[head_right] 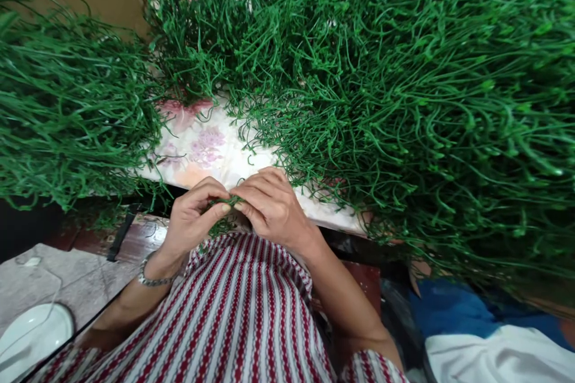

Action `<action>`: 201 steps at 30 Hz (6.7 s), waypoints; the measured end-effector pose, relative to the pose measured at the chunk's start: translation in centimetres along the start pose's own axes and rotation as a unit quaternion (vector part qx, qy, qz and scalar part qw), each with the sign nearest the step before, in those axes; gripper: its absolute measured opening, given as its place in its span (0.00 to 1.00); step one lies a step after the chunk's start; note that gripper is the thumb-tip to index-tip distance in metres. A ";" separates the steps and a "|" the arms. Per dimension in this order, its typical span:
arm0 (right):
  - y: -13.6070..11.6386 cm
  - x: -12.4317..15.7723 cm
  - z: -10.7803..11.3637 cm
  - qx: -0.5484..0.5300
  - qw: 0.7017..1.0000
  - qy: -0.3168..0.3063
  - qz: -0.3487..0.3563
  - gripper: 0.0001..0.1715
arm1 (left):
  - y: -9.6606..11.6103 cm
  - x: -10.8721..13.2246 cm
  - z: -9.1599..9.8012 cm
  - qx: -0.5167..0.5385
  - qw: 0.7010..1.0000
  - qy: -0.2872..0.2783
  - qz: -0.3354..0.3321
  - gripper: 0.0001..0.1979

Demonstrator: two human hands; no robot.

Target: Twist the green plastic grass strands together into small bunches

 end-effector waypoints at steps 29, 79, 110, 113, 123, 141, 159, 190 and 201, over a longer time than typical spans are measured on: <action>-4.5 3.8 -0.2 0.020 0.926 -0.377 -0.023 0.06 | 2.8 4.3 -2.5 -0.331 0.870 -0.341 -0.126 0.10; -3.3 2.8 -2.2 -0.063 0.969 -0.236 0.039 0.11 | 1.6 1.9 -2.4 -0.179 0.915 -0.361 -0.007 0.10; -0.5 1.2 -0.9 -0.149 0.980 0.044 -0.122 0.07 | -2.8 -0.5 -2.2 0.407 0.861 -0.012 0.305 0.13; -0.2 1.5 -2.0 -0.150 0.972 0.077 -0.163 0.06 | -2.9 -0.5 -2.5 0.414 0.862 0.015 0.294 0.11; 0.6 2.9 -3.2 -0.129 0.941 0.056 -0.307 0.08 | -3.4 -0.3 -2.8 0.304 0.916 0.117 0.235 0.10; 0.5 4.7 -5.7 -0.428 0.828 -0.036 -0.360 0.13 | -3.4 -0.4 -2.4 0.197 0.964 0.079 0.160 0.08; 0.8 4.9 -4.7 -0.285 0.909 -0.038 -0.302 0.11 | -4.2 0.5 -2.6 0.206 0.962 0.036 0.177 0.06; -0.5 4.1 -3.9 -0.299 0.941 0.018 -0.155 0.16 | -2.5 -0.4 -3.6 0.458 0.851 -0.014 0.255 0.11; 0.9 4.8 -1.7 -0.237 0.942 0.103 -0.215 0.11 | -2.5 0.0 -3.1 0.370 0.901 -0.055 0.219 0.08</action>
Point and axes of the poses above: each hand's wrist, its own x-axis away from the middle knuckle, its own z-axis out of the back of the hand, y = z × x, the point moved 6 cm from there along -x, towards the middle knuckle, and after that the axes turned 6 degrees about z, right-handed, at the moved point
